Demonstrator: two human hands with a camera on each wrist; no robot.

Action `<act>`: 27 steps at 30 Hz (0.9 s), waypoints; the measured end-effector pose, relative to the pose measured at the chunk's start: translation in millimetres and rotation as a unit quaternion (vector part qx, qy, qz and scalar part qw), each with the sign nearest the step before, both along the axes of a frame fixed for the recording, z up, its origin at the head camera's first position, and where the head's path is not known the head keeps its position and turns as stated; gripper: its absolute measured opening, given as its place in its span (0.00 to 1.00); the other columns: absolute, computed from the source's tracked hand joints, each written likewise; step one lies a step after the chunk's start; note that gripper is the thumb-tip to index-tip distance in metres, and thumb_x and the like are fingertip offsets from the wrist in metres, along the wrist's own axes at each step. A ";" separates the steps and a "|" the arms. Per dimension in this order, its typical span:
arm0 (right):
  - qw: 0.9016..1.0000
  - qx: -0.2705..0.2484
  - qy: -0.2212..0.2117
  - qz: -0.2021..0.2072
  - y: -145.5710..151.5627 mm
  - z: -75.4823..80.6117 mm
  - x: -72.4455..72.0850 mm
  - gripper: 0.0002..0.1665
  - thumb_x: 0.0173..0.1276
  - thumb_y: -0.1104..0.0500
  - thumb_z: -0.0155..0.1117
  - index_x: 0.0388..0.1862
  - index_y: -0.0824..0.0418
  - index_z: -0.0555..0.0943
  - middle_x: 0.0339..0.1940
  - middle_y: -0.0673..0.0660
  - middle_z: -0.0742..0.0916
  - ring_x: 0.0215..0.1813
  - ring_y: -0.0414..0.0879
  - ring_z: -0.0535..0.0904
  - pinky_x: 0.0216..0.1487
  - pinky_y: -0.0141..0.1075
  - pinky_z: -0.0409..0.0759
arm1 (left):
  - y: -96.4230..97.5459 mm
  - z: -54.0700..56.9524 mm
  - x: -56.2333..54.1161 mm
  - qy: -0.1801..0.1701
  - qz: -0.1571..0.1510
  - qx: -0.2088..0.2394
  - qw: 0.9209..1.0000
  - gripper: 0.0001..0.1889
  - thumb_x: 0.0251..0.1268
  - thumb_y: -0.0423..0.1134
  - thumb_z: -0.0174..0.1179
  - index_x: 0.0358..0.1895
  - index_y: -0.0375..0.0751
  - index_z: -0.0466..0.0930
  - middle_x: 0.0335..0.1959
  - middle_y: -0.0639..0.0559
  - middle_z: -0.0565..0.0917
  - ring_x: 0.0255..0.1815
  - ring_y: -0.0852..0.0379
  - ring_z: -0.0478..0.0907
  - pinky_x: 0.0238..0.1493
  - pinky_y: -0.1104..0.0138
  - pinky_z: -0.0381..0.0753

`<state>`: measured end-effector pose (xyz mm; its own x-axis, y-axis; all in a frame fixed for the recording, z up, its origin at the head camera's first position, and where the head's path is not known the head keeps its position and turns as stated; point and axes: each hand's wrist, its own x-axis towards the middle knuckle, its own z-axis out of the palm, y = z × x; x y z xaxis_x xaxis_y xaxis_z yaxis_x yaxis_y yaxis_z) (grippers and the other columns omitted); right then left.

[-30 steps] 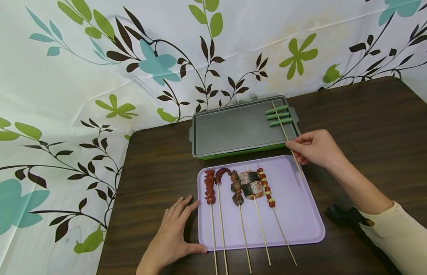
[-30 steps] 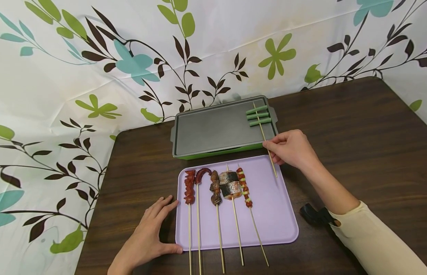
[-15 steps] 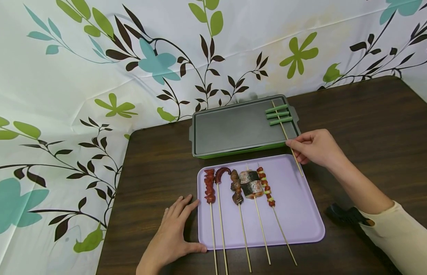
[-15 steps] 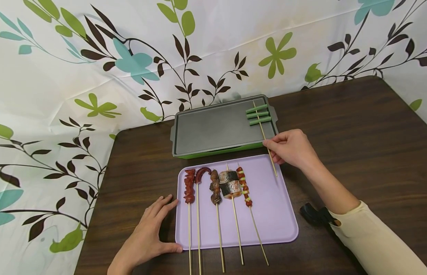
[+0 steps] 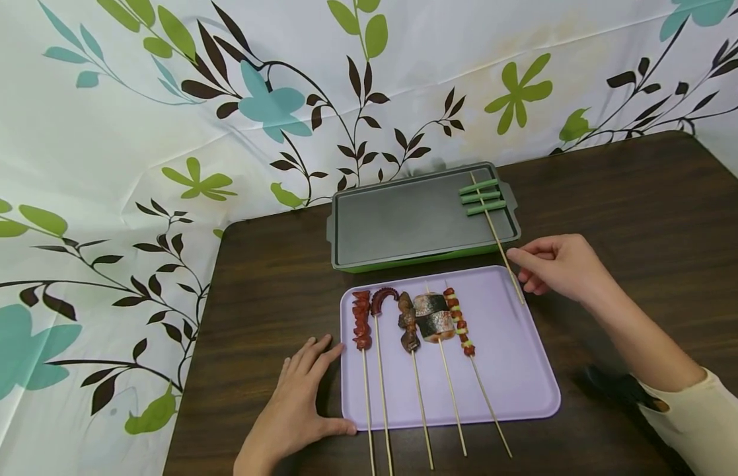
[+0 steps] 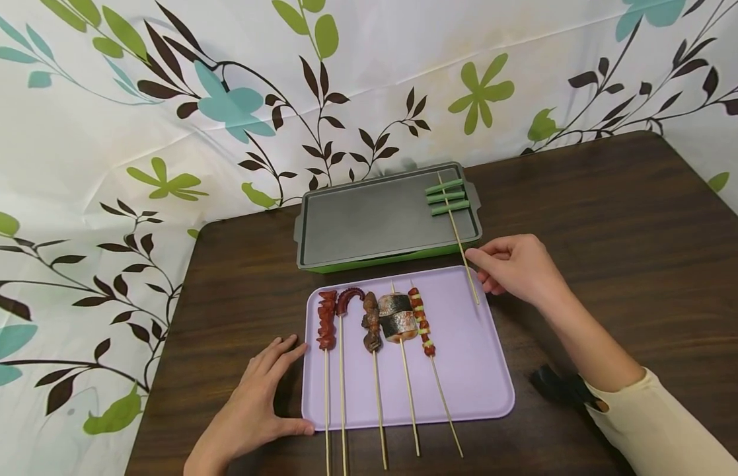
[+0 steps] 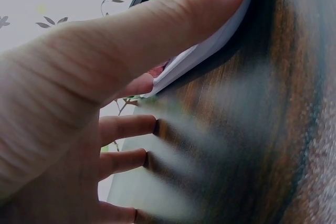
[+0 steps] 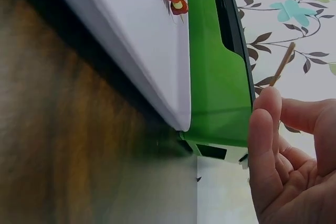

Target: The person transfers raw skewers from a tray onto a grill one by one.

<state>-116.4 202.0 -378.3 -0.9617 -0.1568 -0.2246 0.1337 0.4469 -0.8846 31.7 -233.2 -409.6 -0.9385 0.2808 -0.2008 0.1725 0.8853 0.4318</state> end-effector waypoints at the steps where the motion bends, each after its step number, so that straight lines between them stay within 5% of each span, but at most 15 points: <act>1: 1.000 0.002 0.000 0.002 1.5 -0.2 2.5 0.30 0.71 0.48 0.64 0.49 0.77 0.79 0.24 0.60 0.86 0.23 0.48 0.84 0.27 0.38 0.84 | -0.2 0.1 0.2 0.002 0.000 0.002 1.000 0.61 0.28 0.76 0.71 0.75 0.60 0.60 0.77 0.55 0.56 0.78 0.44 0.45 0.66 0.31 0.46; 13: 0.999 0.036 -0.003 0.034 17.5 -6.5 43.7 0.25 0.71 0.50 0.63 0.47 0.75 0.81 0.25 0.61 0.85 0.24 0.49 0.83 0.27 0.39 0.84 | -0.3 -0.8 -0.2 0.025 -0.008 0.008 1.000 0.61 0.28 0.74 0.73 0.75 0.59 0.62 0.77 0.54 0.58 0.78 0.44 0.46 0.64 0.29 0.48; 27: 0.989 -0.005 -0.053 0.140 -17.5 -19.5 105.4 0.15 0.67 0.51 0.68 0.36 0.64 0.84 0.18 0.51 0.83 0.20 0.42 0.80 0.19 0.36 0.79 | -0.2 -1.7 -0.3 0.034 -0.012 0.010 0.999 0.61 0.28 0.73 0.74 0.75 0.59 0.62 0.77 0.53 0.58 0.78 0.43 0.47 0.64 0.29 0.48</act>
<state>-11.0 184.5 -397.8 -0.8515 -0.4157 -0.3196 0.0993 0.4707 -0.8767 31.4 -233.4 -411.4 -0.9432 0.3058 -0.1300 0.2227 0.8722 0.4356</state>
